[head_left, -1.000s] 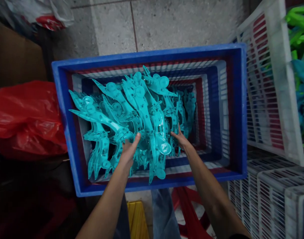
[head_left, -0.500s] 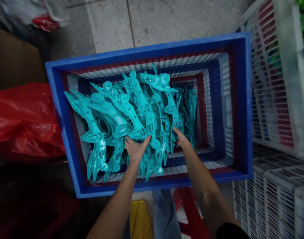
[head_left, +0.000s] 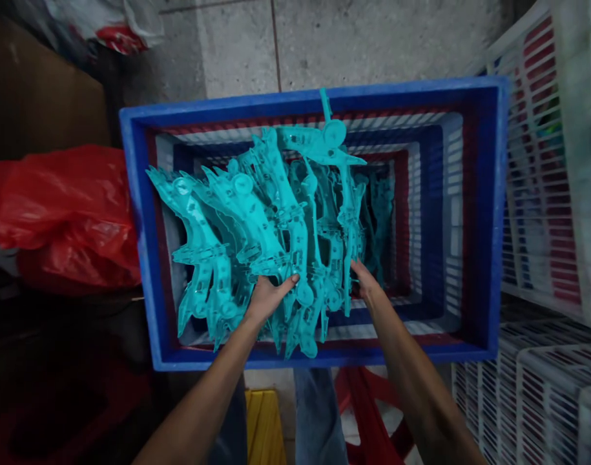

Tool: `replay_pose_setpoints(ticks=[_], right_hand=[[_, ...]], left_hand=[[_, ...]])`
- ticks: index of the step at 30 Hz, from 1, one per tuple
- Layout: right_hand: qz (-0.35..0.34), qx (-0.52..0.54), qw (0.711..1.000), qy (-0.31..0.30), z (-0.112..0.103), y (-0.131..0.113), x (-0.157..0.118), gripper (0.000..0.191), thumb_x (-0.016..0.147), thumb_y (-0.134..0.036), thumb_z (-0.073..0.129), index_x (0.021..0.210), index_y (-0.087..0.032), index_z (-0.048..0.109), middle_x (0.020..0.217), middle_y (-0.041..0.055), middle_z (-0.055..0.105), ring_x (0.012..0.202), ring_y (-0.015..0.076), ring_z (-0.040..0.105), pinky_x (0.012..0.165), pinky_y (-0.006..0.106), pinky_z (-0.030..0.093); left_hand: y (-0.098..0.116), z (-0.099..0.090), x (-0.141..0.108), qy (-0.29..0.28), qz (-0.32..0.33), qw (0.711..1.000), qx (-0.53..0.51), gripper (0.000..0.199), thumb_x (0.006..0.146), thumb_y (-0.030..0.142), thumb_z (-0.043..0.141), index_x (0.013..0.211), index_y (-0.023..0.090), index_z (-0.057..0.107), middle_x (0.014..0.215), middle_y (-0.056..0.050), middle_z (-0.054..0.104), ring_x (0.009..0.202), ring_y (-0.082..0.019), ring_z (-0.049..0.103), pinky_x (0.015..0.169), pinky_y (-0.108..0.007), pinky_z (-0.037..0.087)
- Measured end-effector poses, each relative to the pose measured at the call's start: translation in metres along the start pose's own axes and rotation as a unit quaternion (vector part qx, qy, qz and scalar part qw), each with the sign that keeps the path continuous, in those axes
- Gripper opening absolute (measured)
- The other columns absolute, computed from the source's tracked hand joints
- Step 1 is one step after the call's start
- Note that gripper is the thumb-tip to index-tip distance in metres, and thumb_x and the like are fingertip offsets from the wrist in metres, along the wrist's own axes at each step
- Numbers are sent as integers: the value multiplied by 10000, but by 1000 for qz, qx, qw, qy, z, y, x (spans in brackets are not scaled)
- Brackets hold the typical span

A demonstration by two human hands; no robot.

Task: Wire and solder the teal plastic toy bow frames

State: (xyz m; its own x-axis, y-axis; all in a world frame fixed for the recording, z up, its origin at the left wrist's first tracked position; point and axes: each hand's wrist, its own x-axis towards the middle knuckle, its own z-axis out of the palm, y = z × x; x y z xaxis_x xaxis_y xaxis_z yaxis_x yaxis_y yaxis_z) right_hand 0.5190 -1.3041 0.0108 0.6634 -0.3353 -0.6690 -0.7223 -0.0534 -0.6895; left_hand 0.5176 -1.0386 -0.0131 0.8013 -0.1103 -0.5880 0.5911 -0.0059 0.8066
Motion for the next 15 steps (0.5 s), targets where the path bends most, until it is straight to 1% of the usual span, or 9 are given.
replay_pose_setpoints(ticks=[3,5,7,9,11,13,15], right_hand=[[-33,-11,999,-18,11,-16,-27,760,593,-563,743,1291,-356,525,1138,7,697,1117,306,620,907,468,546],[-36,-10,999,-23,19,-28,-45,800,568,-544,756,1304,-347,511,1156,16,693,1090,300,636,882,457,556],[-31,-5,999,-19,23,-39,-61,801,565,-530,757,1303,-338,509,1146,21,697,1041,294,658,843,449,570],[-38,-8,999,-5,24,-51,-78,759,580,-513,748,1284,-330,528,1108,19,709,1007,289,671,826,445,574],[-66,-23,997,12,23,-66,-99,708,599,-489,742,1262,-328,552,1064,9,719,1010,283,669,847,444,566],[-109,-47,993,23,23,-83,-127,646,617,-481,741,1227,-333,588,1010,0,727,1021,281,663,878,439,554],[-136,-87,987,14,25,-100,-164,529,673,-531,710,1160,-340,635,963,3,729,1012,289,660,863,434,557]], left_hand=[[8,-19,-16,-49,6,998,-33,578,766,439,687,1244,134,572,1192,-126,668,1206,-290,569,1089,-417,384],[14,-29,-26,-70,-5,996,-51,563,766,442,681,1231,139,590,1177,-123,679,1207,-298,568,1083,-421,391],[21,-37,-33,-90,0,993,-82,556,763,446,677,1223,145,597,1194,-119,673,1217,-297,563,1073,-414,407],[30,-43,-40,-110,14,987,-113,553,754,452,681,1207,145,605,1206,-115,669,1219,-294,562,1062,-406,421],[41,-50,-49,-126,18,982,-142,555,736,471,693,1181,147,618,1181,-111,682,1201,-298,576,1046,-405,438],[54,-56,-64,-139,20,974,-179,574,719,502,703,1169,154,624,1164,-109,691,1187,-302,586,1037,-413,447],[68,-61,-84,-154,25,964,-215,608,700,543,713,1164,160,625,1180,-113,683,1196,-307,579,1048,-430,439]])
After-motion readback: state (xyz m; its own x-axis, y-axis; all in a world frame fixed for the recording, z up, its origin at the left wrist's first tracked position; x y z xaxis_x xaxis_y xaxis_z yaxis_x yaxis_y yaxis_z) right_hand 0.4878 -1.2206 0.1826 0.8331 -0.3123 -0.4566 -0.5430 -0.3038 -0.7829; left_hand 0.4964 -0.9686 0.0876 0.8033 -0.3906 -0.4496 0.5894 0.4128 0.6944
